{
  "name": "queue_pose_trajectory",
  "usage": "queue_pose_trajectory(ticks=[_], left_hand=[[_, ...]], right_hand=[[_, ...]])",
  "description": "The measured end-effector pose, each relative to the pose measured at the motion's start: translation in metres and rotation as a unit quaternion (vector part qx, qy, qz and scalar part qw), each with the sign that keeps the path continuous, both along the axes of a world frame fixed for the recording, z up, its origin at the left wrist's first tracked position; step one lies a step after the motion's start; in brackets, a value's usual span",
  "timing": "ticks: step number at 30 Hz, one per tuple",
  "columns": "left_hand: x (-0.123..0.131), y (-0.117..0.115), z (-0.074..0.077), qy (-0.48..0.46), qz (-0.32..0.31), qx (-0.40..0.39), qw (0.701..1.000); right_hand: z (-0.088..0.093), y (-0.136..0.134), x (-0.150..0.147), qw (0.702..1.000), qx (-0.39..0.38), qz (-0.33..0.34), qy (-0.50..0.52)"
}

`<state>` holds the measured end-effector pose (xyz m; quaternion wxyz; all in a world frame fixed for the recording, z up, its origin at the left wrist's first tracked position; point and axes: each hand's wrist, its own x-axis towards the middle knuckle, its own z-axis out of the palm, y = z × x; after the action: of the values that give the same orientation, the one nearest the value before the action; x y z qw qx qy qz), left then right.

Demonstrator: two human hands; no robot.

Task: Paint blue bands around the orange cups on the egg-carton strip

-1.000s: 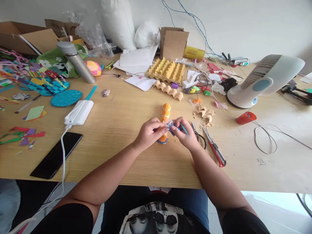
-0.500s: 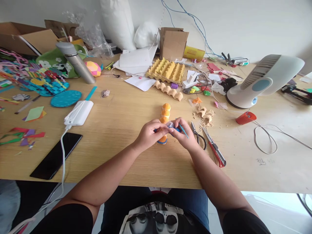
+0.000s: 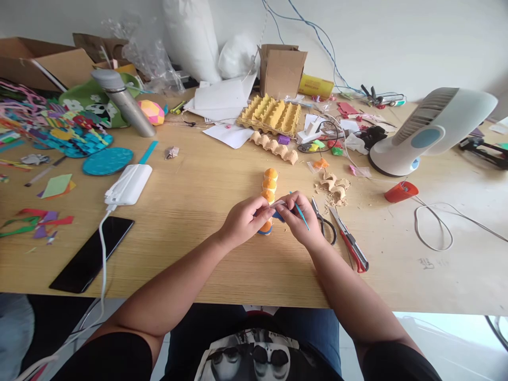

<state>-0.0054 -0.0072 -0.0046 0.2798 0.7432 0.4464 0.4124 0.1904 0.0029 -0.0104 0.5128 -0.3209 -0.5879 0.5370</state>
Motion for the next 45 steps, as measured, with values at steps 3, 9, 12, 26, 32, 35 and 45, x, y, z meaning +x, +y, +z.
queue_pose_trajectory(ticks=[3, 9, 12, 26, 32, 35, 45], left_hand=[[-0.001, 0.001, -0.002, 0.023, -0.013, 0.031, 0.999], [0.002, 0.001, -0.002, 0.005, -0.018, 0.067, 0.998], [0.003, -0.001, -0.001, -0.017, -0.017, 0.040, 0.999], [0.002, 0.016, -0.008, -0.325, 0.049, -0.283, 0.901], [-0.001, 0.019, -0.008, -0.397, 0.006, -0.321, 0.859], [0.000, 0.017, -0.008, -0.396, 0.006, -0.299, 0.868], [0.001, 0.007, -0.008, -0.376, -0.079, -0.287, 0.878]], right_hand=[[0.003, -0.002, -0.002, 1.000, 0.005, -0.013, -0.003], [0.008, -0.004, -0.004, 1.000, 0.003, -0.015, 0.008], [0.008, -0.005, -0.004, 0.999, -0.033, -0.015, 0.027], [0.005, 0.025, 0.030, 0.949, 0.032, -0.126, -0.286], [-0.007, 0.041, 0.047, 0.832, 0.049, -0.138, -0.534], [-0.009, 0.043, 0.046, 0.819, 0.097, -0.193, -0.531], [-0.002, 0.007, 0.008, 0.858, 0.342, -0.131, -0.360]])
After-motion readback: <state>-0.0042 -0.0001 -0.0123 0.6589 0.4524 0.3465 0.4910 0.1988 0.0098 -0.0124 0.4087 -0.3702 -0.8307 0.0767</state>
